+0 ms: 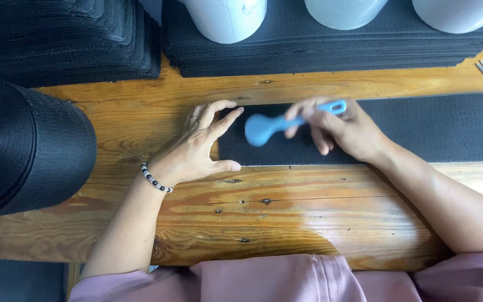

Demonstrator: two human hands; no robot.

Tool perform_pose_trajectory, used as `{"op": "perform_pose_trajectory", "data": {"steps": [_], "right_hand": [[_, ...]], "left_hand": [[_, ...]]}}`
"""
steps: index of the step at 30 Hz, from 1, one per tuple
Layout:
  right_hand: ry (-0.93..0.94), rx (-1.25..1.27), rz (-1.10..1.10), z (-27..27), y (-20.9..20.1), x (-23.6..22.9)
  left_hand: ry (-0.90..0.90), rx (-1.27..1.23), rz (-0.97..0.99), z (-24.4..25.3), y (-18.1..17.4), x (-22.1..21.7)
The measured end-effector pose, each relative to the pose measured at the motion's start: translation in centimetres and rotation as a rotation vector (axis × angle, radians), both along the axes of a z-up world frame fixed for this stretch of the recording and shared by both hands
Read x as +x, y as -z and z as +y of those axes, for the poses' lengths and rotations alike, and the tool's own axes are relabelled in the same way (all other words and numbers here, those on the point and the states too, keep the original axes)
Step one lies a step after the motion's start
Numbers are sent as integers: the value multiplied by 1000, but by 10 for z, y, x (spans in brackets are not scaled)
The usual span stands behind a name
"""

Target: Applying adhesive to a material strip using a spatula on a workbench

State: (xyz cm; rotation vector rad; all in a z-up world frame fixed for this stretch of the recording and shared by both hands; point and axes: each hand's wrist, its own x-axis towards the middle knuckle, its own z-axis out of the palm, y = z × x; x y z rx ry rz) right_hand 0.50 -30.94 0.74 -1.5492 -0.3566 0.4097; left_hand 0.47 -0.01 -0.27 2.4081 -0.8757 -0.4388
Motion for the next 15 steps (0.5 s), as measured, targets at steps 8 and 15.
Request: {"op": "perform_pose_trajectory", "data": {"steps": [8,15], "right_hand": [[7,-15,-22,1,1,3],[-14,7,17,9,-5,-4]], "left_hand": [[2,-3,-3,1,3,0],[-6,7,12,-1,-4,-1]]}}
